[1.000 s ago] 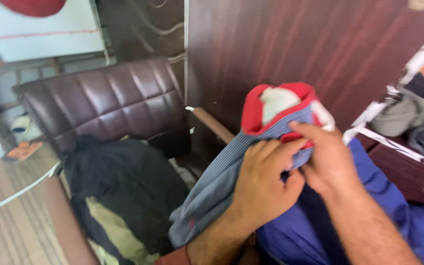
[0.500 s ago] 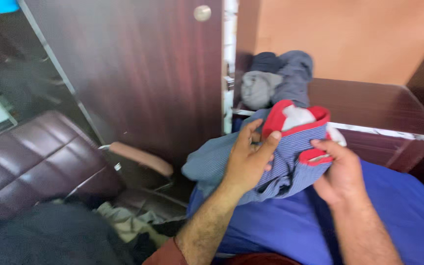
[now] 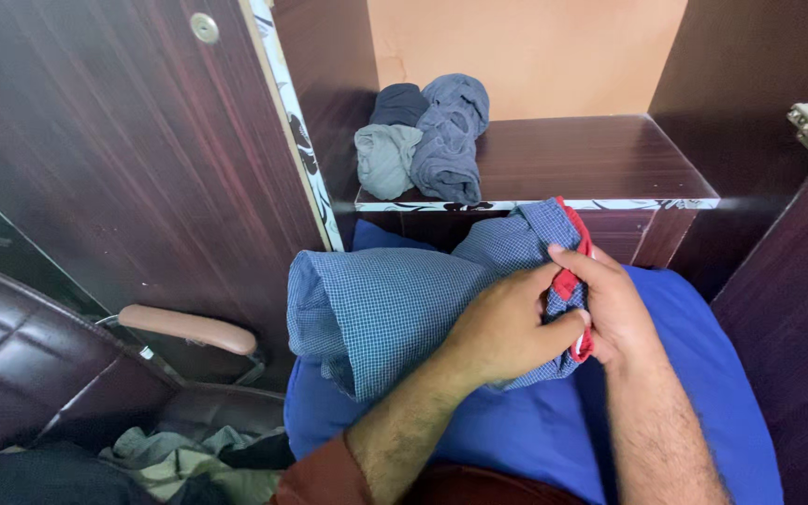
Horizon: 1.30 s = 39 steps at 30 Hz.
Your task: The person folds a pair of grey pants, several grey and black shirts, and a blue patterned shirt by hand, placing each item onto a wooden shelf inside a closet.
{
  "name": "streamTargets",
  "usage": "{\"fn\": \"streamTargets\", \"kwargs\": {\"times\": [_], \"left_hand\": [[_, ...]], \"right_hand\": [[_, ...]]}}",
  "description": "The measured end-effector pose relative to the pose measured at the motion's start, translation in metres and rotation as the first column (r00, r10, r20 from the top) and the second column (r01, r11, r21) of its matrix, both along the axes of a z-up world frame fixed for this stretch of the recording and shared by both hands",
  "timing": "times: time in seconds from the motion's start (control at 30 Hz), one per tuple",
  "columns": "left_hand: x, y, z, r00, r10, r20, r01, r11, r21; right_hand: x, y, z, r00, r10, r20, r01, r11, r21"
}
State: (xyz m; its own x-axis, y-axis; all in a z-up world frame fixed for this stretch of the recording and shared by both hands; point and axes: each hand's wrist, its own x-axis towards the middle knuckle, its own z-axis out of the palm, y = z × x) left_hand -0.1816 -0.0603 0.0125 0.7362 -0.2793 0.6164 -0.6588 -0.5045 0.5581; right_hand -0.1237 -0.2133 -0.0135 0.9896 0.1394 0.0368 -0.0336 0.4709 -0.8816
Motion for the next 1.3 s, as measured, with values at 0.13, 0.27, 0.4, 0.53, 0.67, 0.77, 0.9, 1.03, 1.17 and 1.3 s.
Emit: {"fn": "streamTargets", "kwargs": {"times": [0.13,0.27,0.4,0.53,0.67,0.77,0.9,1.03,1.17,1.3], "left_hand": [[-0.003,0.006,-0.017,0.884,-0.116,-0.453,-0.001,0.968,-0.25],[0.006,0.029,-0.038,0.885,0.076,-0.459,-0.227,0.932,-0.283],[0.01,0.052,-0.043,0.765,-0.107,-0.635,-0.249,0.861,-0.444],[0.008,0.051,-0.045,0.696,-0.411,-0.589,-0.155,0.715,-0.682],[0.005,0.039,-0.049,0.718,-0.505,-0.479,-0.132,0.576,-0.807],[0.004,0.035,-0.055,0.784,-0.515,-0.345,-0.037,0.516,-0.856],[0.01,0.044,-0.057,0.792,-0.512,-0.332,-0.064,0.472,-0.879],[0.02,0.057,-0.055,0.769,-0.47,-0.434,-0.285,0.356,-0.89],[0.013,0.067,-0.046,0.762,-0.575,-0.298,-0.188,0.245,-0.951],[0.01,0.068,-0.042,0.705,-0.646,-0.293,-0.145,0.272,-0.951]], "right_hand": [[0.01,-0.016,-0.008,0.989,-0.147,0.019,0.146,0.988,0.045],[0.013,-0.025,-0.01,0.966,-0.244,0.083,0.242,0.97,0.03],[0.005,-0.022,0.001,0.945,-0.318,0.077,0.32,0.947,-0.026],[-0.008,0.002,0.011,0.932,-0.285,0.224,0.32,0.937,-0.142],[-0.037,0.035,0.024,0.763,-0.093,0.64,0.54,0.637,-0.551],[-0.059,0.058,0.033,0.648,0.182,0.74,0.682,0.295,-0.669],[-0.066,0.063,0.038,0.755,0.33,0.566,0.403,0.448,-0.798],[-0.046,0.046,0.038,0.913,0.239,0.329,-0.035,0.853,-0.521],[-0.035,0.042,0.032,0.972,-0.015,0.236,0.141,0.837,-0.528],[-0.034,0.04,0.02,0.983,0.108,-0.151,-0.158,0.912,-0.38]]}}
